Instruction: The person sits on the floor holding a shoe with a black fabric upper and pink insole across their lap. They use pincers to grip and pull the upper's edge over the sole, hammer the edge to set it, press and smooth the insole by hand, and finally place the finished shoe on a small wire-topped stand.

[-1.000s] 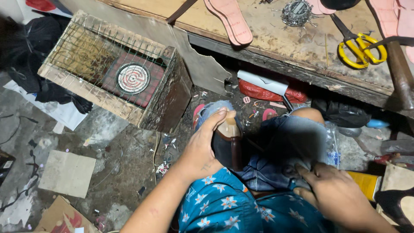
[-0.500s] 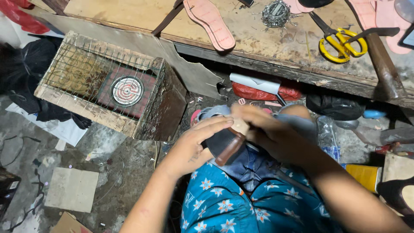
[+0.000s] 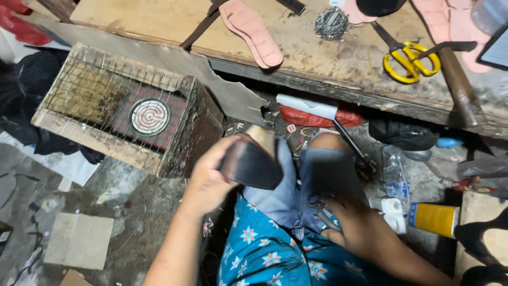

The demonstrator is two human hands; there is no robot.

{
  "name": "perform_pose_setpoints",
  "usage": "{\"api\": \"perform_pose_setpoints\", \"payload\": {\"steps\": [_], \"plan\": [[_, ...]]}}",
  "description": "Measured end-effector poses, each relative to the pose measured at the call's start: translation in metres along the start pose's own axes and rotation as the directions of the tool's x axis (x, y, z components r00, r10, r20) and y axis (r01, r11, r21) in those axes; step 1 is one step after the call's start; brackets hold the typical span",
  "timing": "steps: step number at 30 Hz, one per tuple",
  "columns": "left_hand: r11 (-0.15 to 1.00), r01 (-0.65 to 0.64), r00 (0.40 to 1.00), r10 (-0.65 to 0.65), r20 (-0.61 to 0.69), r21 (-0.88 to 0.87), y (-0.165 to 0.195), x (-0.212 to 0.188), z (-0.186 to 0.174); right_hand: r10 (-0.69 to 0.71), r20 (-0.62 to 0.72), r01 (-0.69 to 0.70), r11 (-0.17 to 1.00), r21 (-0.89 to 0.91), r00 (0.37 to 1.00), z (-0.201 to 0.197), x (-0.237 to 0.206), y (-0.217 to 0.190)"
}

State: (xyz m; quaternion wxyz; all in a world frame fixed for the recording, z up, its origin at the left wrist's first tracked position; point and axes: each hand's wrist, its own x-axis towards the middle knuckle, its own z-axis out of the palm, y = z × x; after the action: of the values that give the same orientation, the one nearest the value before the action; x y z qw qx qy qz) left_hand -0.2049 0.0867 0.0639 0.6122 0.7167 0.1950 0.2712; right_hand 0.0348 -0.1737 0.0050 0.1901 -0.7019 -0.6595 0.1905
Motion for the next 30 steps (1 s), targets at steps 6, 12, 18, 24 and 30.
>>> {"api": "perform_pose_setpoints", "payload": {"steps": [6,12,18,24,30], "plan": [[0.935,0.09,0.987,-0.13,-0.095,-0.343,-0.014,-0.001,-0.005,0.425,0.141,-0.448,0.84,0.308,0.894,-0.048,0.03,0.043],[0.98,0.165,0.92,-0.195,-0.341,-0.115,0.003,-0.002,0.029,0.239,-0.476,-0.372,0.905,-0.205,0.846,-0.113,0.137,0.112],[0.979,-0.016,0.965,0.068,-0.255,0.201,0.021,-0.018,0.041,0.045,-0.547,-0.381,0.764,-0.521,0.836,-0.134,0.189,0.111],[0.995,0.017,1.0,-0.015,0.022,-0.096,0.007,-0.006,0.01,-0.227,0.002,0.189,0.817,0.545,0.974,-0.08,0.172,0.029],[0.917,0.04,0.938,-0.172,-0.301,-0.397,-0.006,-0.013,0.025,0.159,0.099,-0.186,0.773,0.607,0.982,-0.011,0.137,-0.034]]}}
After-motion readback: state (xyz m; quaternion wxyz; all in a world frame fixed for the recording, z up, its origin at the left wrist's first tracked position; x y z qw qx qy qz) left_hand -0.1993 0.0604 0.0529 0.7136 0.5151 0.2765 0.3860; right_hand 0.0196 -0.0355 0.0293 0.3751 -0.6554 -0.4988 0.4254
